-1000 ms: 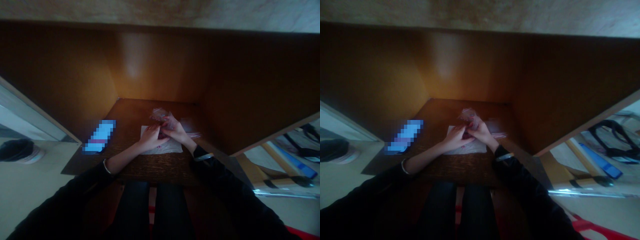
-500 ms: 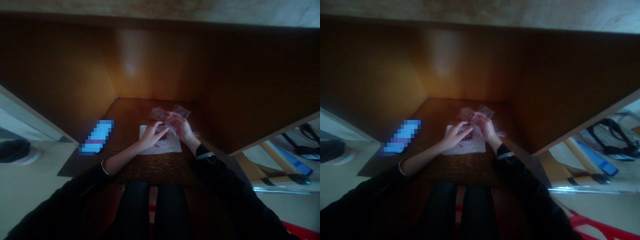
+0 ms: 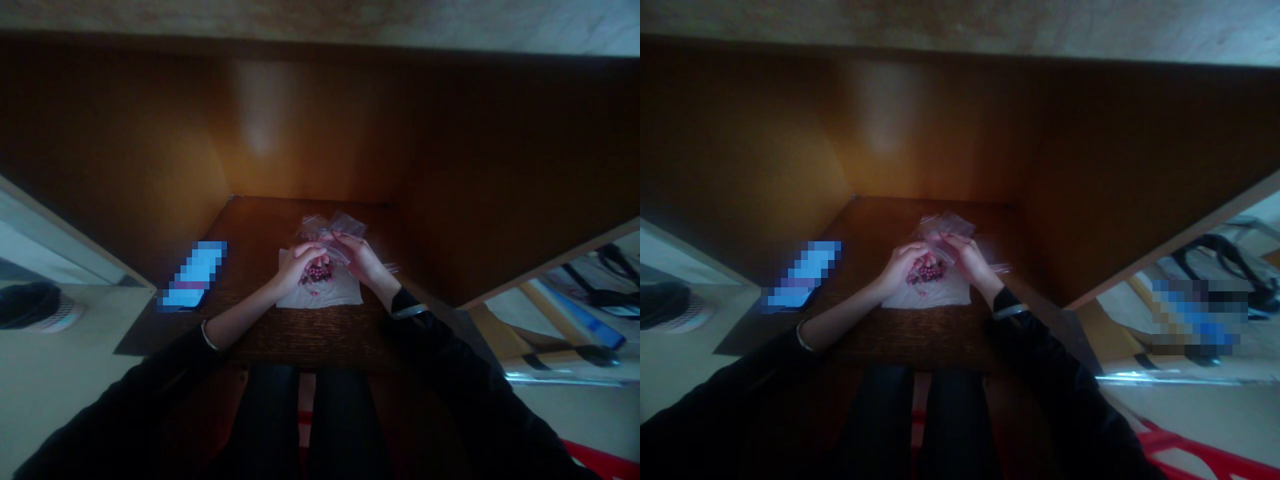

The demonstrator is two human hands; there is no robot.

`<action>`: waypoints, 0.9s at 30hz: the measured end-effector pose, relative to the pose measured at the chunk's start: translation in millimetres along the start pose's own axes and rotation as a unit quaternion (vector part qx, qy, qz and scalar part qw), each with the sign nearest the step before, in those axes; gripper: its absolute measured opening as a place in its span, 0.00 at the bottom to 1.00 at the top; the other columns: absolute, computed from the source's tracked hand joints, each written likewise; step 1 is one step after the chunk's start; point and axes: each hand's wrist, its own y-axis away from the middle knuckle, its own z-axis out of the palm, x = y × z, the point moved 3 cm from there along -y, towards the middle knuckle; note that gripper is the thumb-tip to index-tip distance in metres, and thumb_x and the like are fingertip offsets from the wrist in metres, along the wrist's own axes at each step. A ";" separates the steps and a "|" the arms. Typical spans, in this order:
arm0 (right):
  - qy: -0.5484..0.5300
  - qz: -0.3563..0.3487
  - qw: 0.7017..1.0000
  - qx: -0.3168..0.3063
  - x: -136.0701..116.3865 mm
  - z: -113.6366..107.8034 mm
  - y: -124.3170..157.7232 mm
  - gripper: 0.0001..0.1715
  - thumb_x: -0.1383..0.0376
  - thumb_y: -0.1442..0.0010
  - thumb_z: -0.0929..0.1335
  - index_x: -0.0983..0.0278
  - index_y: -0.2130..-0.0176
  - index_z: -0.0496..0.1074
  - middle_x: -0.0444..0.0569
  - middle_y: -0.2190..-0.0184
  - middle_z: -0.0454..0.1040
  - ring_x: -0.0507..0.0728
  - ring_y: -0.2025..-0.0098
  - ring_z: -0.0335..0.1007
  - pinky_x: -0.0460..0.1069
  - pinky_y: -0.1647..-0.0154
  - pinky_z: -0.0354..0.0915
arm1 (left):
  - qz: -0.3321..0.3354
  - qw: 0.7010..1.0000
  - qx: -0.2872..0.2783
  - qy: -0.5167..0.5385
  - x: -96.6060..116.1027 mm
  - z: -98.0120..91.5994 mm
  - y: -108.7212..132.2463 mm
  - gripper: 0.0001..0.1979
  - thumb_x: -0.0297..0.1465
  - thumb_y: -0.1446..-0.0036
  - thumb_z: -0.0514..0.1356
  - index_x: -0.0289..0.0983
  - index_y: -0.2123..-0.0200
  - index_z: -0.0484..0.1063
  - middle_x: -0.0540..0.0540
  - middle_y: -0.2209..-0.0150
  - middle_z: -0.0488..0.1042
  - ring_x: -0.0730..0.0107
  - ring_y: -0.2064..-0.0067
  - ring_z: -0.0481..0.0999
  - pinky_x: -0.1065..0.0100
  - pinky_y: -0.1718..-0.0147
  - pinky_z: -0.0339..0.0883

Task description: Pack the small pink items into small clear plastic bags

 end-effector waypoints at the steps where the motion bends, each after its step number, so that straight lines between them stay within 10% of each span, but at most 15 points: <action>1: 0.007 -0.007 1.000 0.009 0.5 -0.1 0.2 0.10 0.57 0.50 0.72 0.60 0.69 0.78 0.47 0.64 0.80 0.58 0.58 0.74 0.54 0.53 0.67 | -0.005 1.000 0.001 -0.001 0.4 -0.1 0.2 0.13 0.38 0.44 0.58 0.37 0.76 0.72 0.50 0.77 0.71 0.73 0.74 0.69 0.70 0.72 0.64; 6: 0.019 -0.051 0.998 0.042 1.1 -1.1 0.2 0.10 0.58 0.53 0.74 0.61 0.71 0.76 0.46 0.67 0.79 0.54 0.60 0.74 0.51 0.54 0.66 | -0.024 0.999 0.013 -0.030 5.5 0.2 2.4 0.15 0.38 0.45 0.60 0.37 0.80 0.67 0.53 0.81 0.65 0.77 0.79 0.62 0.70 0.77 0.57; 12: 0.053 0.037 0.998 -0.016 4.2 3.1 5.2 0.15 0.55 0.52 0.75 0.63 0.72 0.72 0.38 0.81 0.67 0.46 0.83 0.57 0.43 0.84 0.50 | 0.018 0.998 0.054 -0.024 4.6 -4.4 1.3 0.16 0.39 0.44 0.60 0.38 0.79 0.64 0.53 0.80 0.64 0.76 0.78 0.63 0.71 0.77 0.57; 27: 0.066 0.021 0.996 -0.052 1.5 4.5 6.6 0.19 0.55 0.52 0.75 0.62 0.77 0.65 0.36 0.84 0.62 0.44 0.84 0.52 0.43 0.84 0.44 | 0.007 0.999 0.048 0.000 4.6 -2.4 2.3 0.17 0.39 0.41 0.56 0.37 0.79 0.66 0.51 0.79 0.67 0.75 0.76 0.66 0.70 0.72 0.61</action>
